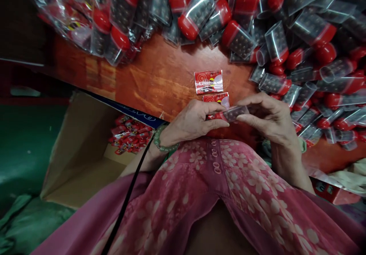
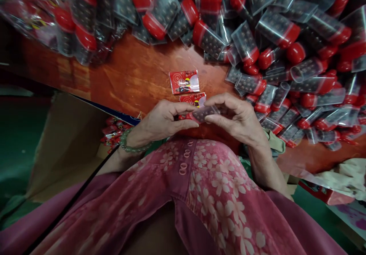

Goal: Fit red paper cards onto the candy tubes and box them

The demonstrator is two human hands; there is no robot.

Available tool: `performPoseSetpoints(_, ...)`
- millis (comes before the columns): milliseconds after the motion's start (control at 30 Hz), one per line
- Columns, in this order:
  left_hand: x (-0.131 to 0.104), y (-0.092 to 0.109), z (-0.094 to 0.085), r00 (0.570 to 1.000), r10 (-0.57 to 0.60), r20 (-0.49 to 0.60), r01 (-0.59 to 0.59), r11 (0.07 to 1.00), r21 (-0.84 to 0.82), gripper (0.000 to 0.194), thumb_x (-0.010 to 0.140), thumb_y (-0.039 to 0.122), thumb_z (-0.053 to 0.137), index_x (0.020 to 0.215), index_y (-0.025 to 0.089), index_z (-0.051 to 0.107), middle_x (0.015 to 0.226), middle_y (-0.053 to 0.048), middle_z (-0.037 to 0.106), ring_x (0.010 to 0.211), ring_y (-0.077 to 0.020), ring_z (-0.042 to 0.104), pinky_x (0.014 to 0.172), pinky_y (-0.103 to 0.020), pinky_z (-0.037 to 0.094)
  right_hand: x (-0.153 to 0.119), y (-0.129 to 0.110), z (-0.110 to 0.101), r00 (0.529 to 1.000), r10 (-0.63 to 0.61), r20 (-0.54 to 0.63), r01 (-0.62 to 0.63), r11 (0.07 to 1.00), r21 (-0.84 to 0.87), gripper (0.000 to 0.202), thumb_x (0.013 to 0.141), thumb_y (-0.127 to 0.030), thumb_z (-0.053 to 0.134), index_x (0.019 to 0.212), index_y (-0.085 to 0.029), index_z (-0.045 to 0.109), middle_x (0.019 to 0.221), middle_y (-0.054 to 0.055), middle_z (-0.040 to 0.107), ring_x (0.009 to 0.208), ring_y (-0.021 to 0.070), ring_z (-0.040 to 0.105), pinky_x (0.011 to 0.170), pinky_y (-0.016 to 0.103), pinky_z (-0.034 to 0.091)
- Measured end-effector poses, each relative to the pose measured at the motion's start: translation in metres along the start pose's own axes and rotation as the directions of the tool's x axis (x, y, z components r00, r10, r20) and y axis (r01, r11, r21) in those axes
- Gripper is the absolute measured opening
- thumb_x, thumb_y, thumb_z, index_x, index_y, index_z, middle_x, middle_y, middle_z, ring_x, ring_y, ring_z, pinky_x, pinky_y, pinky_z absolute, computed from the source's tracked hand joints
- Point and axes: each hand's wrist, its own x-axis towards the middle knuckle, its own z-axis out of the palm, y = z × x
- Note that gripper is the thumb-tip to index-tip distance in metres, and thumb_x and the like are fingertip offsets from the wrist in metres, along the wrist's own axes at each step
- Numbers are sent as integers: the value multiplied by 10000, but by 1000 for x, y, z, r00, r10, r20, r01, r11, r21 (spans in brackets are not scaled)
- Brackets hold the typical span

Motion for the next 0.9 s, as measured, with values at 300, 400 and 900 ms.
performPoseSetpoints(300,-7,3,-11,980,-64,-190,11,964,-267,712,683,546,890,1257,180,682,1128,-123,783,1066,-269,754,907,-345,599,0,9,8,986,155,-67,-125,936,329,373,755,-382,885,988,-240,630,814,-34,777,609,122,741,605,235,638)
performPoseSetpoints(400,-13,-3,-9,956,-29,-293,-127,858,-498,766,687,631,858,1310,244,635,1364,-138,690,1243,-287,688,1005,-390,591,1,11,11,982,152,-114,-95,911,402,446,716,-425,907,978,-250,591,777,-54,760,592,131,750,590,225,630)
performPoseSetpoints(900,2,-6,45,832,-167,-529,-240,751,-615,404,803,496,807,1063,210,688,1092,-65,791,1018,-188,761,964,-340,602,-2,22,41,997,45,-67,-27,966,256,334,852,-505,766,1018,-234,663,896,-18,782,684,128,750,699,266,630)
